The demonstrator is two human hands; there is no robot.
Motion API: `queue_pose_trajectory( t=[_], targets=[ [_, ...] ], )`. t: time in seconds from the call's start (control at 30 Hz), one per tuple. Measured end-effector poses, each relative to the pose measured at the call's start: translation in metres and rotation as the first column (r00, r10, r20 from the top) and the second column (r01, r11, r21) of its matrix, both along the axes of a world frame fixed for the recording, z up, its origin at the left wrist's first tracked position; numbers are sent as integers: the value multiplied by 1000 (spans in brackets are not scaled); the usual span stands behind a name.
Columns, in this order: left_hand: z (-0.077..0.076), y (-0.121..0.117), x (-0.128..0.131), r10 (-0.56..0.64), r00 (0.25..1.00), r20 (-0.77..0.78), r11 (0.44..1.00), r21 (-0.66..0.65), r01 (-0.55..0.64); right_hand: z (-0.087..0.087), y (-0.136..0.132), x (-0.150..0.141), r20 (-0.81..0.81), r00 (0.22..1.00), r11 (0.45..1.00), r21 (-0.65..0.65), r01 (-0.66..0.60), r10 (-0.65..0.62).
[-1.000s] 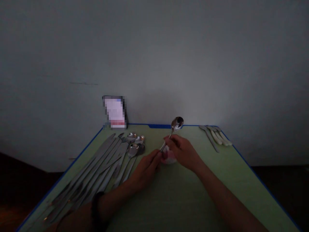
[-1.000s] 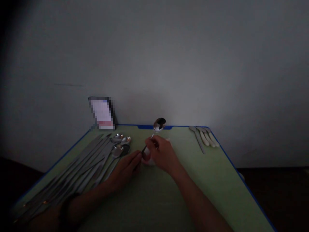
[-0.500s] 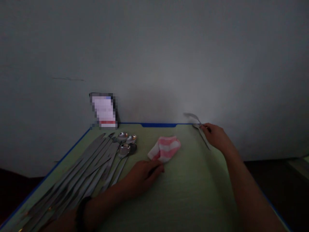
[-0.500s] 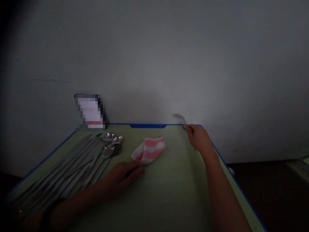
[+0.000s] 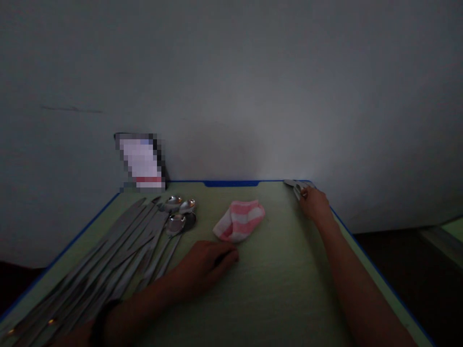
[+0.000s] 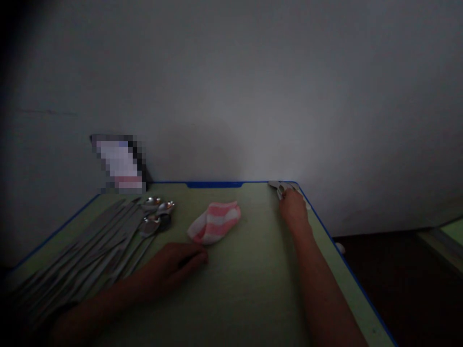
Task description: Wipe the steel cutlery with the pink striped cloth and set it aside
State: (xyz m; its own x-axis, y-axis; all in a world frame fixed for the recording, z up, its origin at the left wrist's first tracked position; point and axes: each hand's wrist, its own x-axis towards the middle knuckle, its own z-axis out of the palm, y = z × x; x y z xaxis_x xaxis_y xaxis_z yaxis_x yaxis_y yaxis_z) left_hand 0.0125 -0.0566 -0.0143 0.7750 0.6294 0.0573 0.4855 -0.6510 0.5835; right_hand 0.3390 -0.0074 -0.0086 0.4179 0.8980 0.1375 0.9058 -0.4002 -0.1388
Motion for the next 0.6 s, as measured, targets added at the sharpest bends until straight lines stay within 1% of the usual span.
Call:
queue_pose_trajectory(
  t=[0.07, 0.17, 0.37, 0.6],
  targets=[
    [-1, 0, 0, -1, 1000, 4, 1000, -1, 1, 0, -1, 0, -11, 1000, 999, -30, 14, -14],
    [0, 0, 0, 3, 1000, 0, 1000, 7, -3, 0, 0, 1, -11, 1000, 999, -41, 20, -21],
    [-1, 1, 0, -4, 1000, -13, 1000, 9, 4, -1, 2, 4, 41, 999, 1000, 2, -11, 11],
    [-3, 1, 0, -8, 1000, -17, 1000, 11, 8, -1, 0, 2, -6, 1000, 1000, 16, -12, 12]
  ],
)
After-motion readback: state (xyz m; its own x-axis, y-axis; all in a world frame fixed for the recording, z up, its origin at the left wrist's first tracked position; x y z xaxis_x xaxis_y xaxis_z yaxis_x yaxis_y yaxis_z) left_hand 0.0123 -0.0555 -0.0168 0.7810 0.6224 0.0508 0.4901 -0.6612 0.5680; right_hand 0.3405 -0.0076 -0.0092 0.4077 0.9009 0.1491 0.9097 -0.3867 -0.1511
